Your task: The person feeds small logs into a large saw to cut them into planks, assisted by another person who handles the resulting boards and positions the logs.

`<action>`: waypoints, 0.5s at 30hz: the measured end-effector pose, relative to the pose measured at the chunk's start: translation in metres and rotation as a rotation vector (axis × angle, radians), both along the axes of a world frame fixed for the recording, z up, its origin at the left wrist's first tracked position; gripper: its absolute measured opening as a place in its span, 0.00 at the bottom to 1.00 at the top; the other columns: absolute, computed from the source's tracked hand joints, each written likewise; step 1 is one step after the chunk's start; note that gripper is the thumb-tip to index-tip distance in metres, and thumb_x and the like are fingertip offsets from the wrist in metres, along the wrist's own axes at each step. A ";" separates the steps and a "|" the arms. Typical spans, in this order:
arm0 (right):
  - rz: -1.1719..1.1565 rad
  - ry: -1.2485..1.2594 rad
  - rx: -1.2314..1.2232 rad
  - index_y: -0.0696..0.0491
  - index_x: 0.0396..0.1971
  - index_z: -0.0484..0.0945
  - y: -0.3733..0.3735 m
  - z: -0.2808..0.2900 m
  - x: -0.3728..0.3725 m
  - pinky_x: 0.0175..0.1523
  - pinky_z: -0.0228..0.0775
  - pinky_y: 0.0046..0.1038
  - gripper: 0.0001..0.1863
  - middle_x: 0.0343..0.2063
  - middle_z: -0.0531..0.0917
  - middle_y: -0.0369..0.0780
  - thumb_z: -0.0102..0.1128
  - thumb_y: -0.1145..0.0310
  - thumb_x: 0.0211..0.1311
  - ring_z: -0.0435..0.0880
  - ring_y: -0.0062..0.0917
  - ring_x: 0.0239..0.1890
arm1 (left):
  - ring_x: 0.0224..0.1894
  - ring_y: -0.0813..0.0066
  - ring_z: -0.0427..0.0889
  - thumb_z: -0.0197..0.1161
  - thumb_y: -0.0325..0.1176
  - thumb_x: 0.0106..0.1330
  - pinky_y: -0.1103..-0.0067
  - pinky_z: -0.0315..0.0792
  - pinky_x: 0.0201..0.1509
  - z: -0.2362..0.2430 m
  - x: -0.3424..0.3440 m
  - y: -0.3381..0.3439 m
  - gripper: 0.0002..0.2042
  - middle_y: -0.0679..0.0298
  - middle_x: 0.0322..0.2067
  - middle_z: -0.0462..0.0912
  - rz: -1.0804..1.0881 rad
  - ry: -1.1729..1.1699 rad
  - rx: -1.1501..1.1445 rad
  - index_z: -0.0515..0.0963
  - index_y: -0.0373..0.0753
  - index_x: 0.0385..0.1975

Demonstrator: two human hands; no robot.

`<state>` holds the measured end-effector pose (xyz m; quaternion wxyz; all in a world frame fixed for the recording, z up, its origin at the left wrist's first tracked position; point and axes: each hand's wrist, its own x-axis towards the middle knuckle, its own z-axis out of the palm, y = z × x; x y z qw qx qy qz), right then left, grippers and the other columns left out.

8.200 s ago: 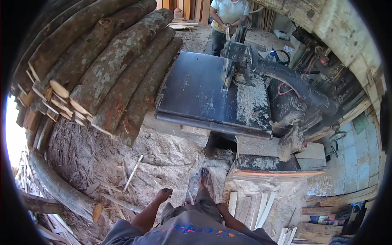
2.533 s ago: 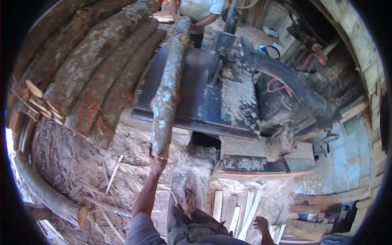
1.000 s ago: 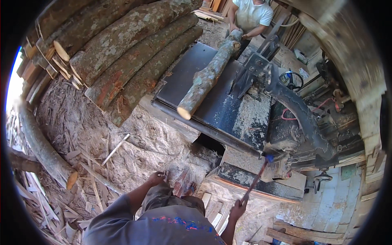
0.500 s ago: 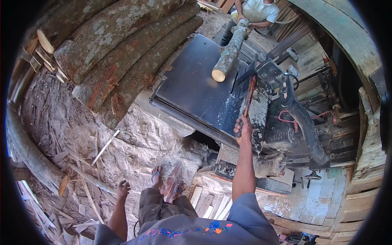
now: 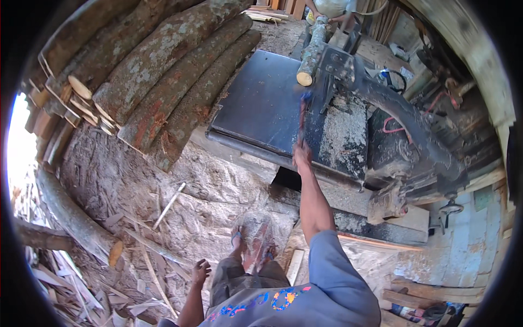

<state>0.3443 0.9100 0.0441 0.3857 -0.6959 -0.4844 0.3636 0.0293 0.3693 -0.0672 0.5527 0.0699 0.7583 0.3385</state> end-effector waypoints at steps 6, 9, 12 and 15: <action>0.040 -0.071 -0.005 0.46 0.62 0.62 -0.224 -0.041 0.080 0.33 0.69 0.34 0.31 0.27 0.79 0.44 0.57 0.62 0.57 0.79 0.32 0.27 | 0.32 0.72 0.80 0.60 0.38 0.63 0.75 0.72 0.29 -0.005 0.048 -0.058 0.21 0.59 0.36 0.80 0.046 -0.070 -0.121 0.68 0.39 0.53; -0.209 0.054 0.019 0.43 0.64 0.60 -0.364 -0.073 0.146 0.25 0.63 0.22 0.33 0.18 0.71 0.31 0.57 0.72 0.58 0.67 0.13 0.19 | 0.38 0.69 0.80 0.58 0.40 0.62 0.73 0.73 0.41 -0.005 0.070 -0.074 0.21 0.57 0.42 0.80 -0.495 0.145 -0.251 0.71 0.39 0.54; -0.491 -0.106 -0.060 0.43 0.64 0.60 -0.435 -0.043 0.203 0.23 0.63 0.25 0.32 0.13 0.70 0.35 0.57 0.68 0.58 0.68 0.18 0.16 | 0.38 0.69 0.80 0.58 0.39 0.62 0.73 0.73 0.42 -0.035 0.062 -0.097 0.20 0.57 0.41 0.80 -0.913 0.310 -0.053 0.70 0.41 0.54; -0.696 -0.224 -0.230 0.44 0.62 0.62 -0.451 -0.035 0.279 0.32 0.70 0.36 0.32 0.27 0.81 0.48 0.58 0.64 0.55 0.81 0.37 0.28 | 0.38 0.68 0.80 0.58 0.39 0.63 0.74 0.73 0.43 -0.059 0.040 -0.080 0.20 0.57 0.40 0.80 -1.172 0.399 0.197 0.70 0.43 0.54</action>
